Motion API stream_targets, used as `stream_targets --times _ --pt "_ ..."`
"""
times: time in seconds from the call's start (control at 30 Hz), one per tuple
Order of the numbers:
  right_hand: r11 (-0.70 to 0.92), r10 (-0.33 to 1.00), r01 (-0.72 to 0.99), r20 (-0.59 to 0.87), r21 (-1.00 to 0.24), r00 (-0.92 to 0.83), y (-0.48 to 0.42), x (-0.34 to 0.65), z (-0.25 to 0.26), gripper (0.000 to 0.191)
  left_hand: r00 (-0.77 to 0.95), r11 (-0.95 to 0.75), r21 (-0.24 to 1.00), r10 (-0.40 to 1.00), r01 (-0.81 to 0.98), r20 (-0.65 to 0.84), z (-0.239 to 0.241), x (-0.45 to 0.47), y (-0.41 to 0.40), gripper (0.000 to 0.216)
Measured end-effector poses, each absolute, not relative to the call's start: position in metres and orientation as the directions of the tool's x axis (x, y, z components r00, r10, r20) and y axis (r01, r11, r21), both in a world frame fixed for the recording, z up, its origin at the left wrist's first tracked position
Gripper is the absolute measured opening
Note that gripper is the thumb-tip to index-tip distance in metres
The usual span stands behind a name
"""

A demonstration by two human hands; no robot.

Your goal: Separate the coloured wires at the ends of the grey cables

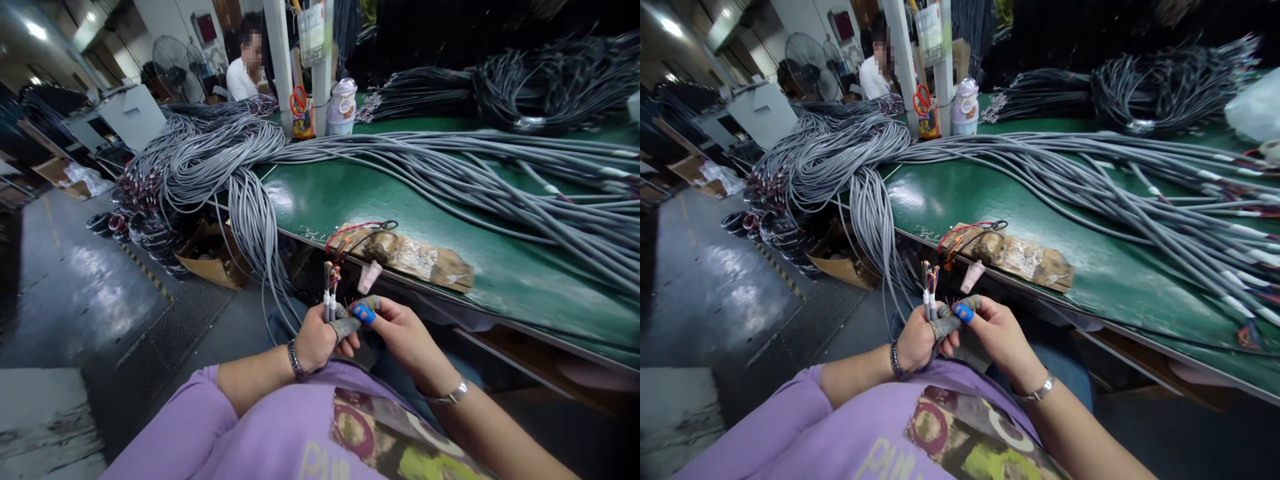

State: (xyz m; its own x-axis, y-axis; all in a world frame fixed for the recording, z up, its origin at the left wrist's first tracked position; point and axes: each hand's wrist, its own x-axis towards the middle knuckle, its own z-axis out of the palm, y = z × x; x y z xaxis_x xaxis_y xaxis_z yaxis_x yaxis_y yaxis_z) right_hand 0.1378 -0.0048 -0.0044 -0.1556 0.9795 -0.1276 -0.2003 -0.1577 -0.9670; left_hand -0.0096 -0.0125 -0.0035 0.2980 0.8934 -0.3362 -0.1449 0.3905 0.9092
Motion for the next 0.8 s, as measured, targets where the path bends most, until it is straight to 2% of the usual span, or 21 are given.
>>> stream_targets --times 0.17,0.43,0.6,0.8 --pt "-0.175 0.978 -0.33 -0.127 -0.928 -0.164 -0.01 0.129 0.005 0.028 0.219 0.372 0.904 0.919 -0.212 -0.327 -0.006 -0.008 -0.014 0.038" --pt "-0.196 0.977 -0.346 -0.154 -0.918 -0.145 -0.008 0.137 -0.007 0.03 0.207 0.373 0.881 0.924 -0.292 -0.322 -0.004 -0.008 -0.011 0.034" --pt "-0.29 0.957 -0.531 -0.25 -0.796 -0.146 0.014 0.148 -0.022 0.048 0.223 0.391 0.859 0.917 -0.331 -0.332 0.004 -0.007 -0.007 0.037" --pt "-0.311 0.949 -0.57 -0.219 -0.76 -0.226 0.035 0.143 -0.011 0.046 0.239 0.382 0.86 0.919 -0.338 -0.314 0.008 0.003 -0.003 0.039"
